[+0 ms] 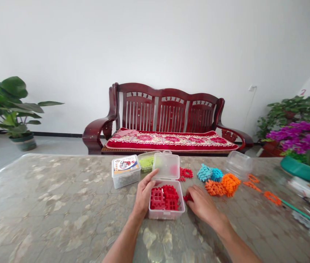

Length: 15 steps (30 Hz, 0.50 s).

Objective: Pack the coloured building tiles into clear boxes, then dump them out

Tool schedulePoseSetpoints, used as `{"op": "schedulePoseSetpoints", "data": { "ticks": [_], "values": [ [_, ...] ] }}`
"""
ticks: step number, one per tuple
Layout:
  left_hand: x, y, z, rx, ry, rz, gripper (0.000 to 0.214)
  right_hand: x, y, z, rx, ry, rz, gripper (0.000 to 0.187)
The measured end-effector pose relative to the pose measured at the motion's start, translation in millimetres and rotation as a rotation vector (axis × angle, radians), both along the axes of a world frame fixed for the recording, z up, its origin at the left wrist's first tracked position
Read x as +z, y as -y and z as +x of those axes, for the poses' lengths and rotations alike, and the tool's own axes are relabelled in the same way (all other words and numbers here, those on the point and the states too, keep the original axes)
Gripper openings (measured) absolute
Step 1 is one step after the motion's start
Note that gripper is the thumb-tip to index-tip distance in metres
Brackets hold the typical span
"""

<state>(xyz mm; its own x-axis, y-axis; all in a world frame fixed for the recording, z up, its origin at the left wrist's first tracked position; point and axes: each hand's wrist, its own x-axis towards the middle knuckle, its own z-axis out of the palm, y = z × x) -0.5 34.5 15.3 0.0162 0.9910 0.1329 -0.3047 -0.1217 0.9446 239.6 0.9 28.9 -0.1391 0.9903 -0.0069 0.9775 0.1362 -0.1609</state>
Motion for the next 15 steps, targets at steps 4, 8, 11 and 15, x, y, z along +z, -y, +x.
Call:
{"op": "schedulePoseSetpoints", "data": {
  "ticks": [4, 8, 11, 15],
  "values": [
    [-2.9, -1.0, -0.7, -0.010, -0.005, -0.001, 0.053, -1.2, -6.6, 3.7, -0.004, -0.126, 0.039, 0.017],
    [-3.8, -2.3, -0.5, 0.003, -0.011, -0.006, 0.053, 19.5, -8.8, 1.5, -0.029, -0.394, 0.213, 0.013],
    [-1.7, -1.5, 0.2, 0.007, -0.003, -0.013, 0.055, 45.2, -2.3, -10.8, 0.013, -0.557, 0.316, 0.016],
    [1.1, -0.1, 0.2, -0.002, -0.012, -0.019, 0.059, 69.5, 10.2, -39.3, 0.185, -0.565, 0.238, 0.019]
  ]
}}
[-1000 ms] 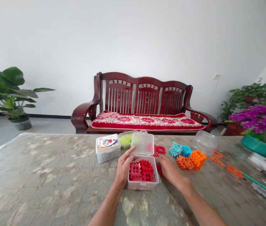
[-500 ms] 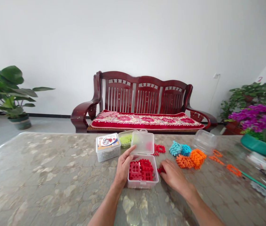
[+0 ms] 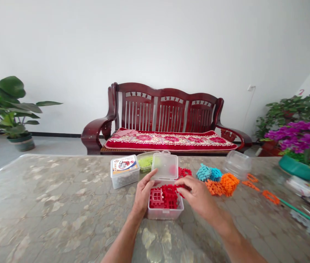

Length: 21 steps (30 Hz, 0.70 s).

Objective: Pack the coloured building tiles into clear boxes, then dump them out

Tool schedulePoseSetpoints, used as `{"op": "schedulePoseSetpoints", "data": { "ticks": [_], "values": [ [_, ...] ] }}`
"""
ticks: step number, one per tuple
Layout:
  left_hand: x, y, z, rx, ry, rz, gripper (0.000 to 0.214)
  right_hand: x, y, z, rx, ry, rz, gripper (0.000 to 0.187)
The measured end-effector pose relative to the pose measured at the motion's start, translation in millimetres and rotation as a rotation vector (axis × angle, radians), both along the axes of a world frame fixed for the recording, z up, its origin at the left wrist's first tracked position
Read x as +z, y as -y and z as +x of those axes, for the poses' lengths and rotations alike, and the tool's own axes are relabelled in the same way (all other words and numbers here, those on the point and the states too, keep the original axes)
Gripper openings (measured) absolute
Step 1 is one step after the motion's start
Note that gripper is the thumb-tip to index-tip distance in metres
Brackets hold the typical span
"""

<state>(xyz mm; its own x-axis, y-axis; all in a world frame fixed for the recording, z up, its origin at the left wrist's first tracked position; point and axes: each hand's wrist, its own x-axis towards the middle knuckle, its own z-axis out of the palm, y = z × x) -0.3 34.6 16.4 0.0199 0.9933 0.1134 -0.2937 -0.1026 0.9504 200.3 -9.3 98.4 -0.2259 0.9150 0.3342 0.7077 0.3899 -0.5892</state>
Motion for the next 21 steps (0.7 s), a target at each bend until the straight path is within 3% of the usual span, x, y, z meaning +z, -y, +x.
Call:
{"op": "schedulePoseSetpoints", "data": {
  "ticks": [7, 10, 16, 21],
  "values": [
    [3.0, -1.0, -1.4, 0.033, -0.052, 0.038, 0.054, 8.0, 9.1, -33.4, 0.258, 0.191, -0.151, 0.026],
    [4.2, -0.9, -1.1, 0.045, -0.059, 0.044, 0.053, 6.9, 6.9, -31.1, 0.267, 0.158, -0.130, 0.026],
    [0.8, -0.6, 0.3, 0.015, -0.020, -0.021, 0.059, -13.0, -22.6, 6.0, -0.044, 0.004, 0.000, 0.024],
    [-1.8, -2.1, 0.5, 0.011, 0.000, -0.008, 0.055, -40.8, -62.9, 47.0, -0.255, 0.250, 0.007, 0.039]
  ]
}}
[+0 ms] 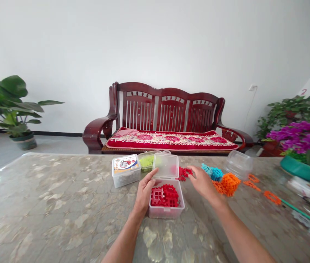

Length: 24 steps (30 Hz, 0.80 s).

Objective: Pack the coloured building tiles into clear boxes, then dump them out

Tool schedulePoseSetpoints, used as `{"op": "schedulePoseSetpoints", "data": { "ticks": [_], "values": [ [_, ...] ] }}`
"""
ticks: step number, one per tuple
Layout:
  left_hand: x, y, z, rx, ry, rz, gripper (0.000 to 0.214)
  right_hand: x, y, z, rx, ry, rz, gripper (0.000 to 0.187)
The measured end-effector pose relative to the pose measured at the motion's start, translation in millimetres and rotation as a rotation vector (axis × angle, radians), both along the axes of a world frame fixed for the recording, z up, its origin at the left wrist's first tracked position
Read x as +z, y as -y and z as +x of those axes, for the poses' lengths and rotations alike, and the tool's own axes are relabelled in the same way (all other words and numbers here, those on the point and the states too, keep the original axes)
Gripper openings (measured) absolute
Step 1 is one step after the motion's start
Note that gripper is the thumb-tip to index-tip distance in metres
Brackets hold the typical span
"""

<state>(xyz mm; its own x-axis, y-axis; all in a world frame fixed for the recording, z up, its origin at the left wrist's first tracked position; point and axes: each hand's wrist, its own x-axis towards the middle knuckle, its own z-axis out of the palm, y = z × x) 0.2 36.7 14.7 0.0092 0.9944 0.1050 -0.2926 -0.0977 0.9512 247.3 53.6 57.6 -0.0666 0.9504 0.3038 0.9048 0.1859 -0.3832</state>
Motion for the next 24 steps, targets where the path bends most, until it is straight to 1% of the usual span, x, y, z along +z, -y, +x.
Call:
{"op": "schedulePoseSetpoints", "data": {
  "ticks": [4, 6, 8, 11, 14, 20, 24],
  "values": [
    [-2.3, -1.8, -0.5, 0.005, -0.016, 0.023, 0.051, -12.7, -21.5, 13.3, 0.001, 0.298, -0.076, 0.052],
    [-5.3, -3.0, -1.0, 0.010, -0.025, 0.036, 0.050, -13.7, -28.0, 13.5, 0.005, 0.392, -0.130, 0.057],
    [-8.9, -4.2, -1.5, 0.001, -0.031, 0.034, 0.051, -12.6, -32.9, 12.2, 0.019, 0.453, -0.190, 0.056],
    [-12.8, -5.4, -2.1, -0.017, -0.032, 0.020, 0.054, -10.1, -38.7, 11.2, 0.063, 0.485, -0.260, 0.044],
    [-13.4, -5.4, -1.8, -0.017, -0.030, 0.018, 0.054, -9.6, -43.2, 12.4, 0.080, 0.485, -0.277, 0.036],
    [-11.7, -5.5, -0.6, -0.006, -0.025, 0.011, 0.054, -14.1, -49.5, 14.1, 0.090, 0.502, -0.289, 0.041],
    [-10.7, -5.5, -0.1, -0.012, 0.000, 0.001, 0.054, -18.4, -47.4, 13.6, 0.080, 0.506, -0.291, 0.039]
  ]
}}
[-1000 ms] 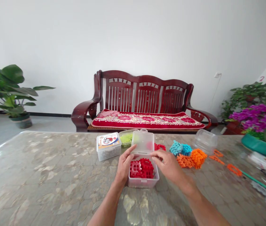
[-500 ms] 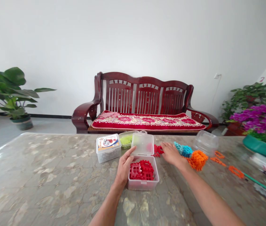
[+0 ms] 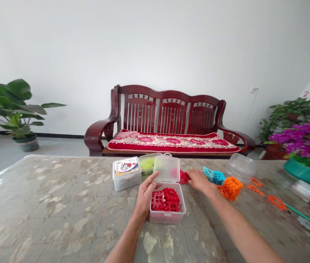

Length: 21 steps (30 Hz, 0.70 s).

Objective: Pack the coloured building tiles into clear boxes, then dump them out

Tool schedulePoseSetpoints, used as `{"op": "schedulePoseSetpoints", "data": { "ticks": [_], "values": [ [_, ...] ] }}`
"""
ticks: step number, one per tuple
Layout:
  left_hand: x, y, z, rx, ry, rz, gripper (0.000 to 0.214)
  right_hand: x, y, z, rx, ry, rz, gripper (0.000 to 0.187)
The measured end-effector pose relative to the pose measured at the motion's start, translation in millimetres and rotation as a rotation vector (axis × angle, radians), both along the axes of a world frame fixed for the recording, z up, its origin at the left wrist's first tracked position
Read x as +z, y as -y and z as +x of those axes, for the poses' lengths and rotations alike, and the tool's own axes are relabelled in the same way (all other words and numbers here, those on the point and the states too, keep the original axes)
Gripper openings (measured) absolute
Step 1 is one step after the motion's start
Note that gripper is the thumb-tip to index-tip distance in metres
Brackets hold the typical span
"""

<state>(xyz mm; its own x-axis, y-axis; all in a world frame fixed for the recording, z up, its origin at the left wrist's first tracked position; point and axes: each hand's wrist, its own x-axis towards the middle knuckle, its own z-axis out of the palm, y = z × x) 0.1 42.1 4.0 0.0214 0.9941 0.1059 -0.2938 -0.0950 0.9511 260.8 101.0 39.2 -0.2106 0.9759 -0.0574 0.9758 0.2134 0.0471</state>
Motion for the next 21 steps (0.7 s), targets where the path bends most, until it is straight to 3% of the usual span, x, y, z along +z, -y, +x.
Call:
{"op": "schedulePoseSetpoints", "data": {
  "ticks": [5, 10, 14, 17, 21],
  "values": [
    [1.1, 1.0, 0.3, 0.001, 0.021, -0.013, 0.055, 6.6, 11.2, 0.3, -0.061, 0.006, 0.055, 0.042],
    [0.1, 0.2, -0.3, 0.005, 0.006, -0.003, 0.053, 39.3, 32.9, -8.8, -0.142, -0.209, 0.258, 0.046],
    [-0.8, 0.0, -1.0, -0.002, -0.016, 0.011, 0.055, 67.1, 64.7, -33.8, 0.097, -0.463, 0.292, 0.050],
    [-0.9, 0.4, -1.7, -0.013, -0.034, 0.021, 0.056, 76.0, 86.4, -57.0, 0.269, -0.454, 0.190, 0.052],
    [-1.8, -0.7, -3.2, 0.021, -0.091, 0.089, 0.051, 73.7, 96.8, -82.8, 0.393, -0.384, 0.065, 0.048]
  ]
}}
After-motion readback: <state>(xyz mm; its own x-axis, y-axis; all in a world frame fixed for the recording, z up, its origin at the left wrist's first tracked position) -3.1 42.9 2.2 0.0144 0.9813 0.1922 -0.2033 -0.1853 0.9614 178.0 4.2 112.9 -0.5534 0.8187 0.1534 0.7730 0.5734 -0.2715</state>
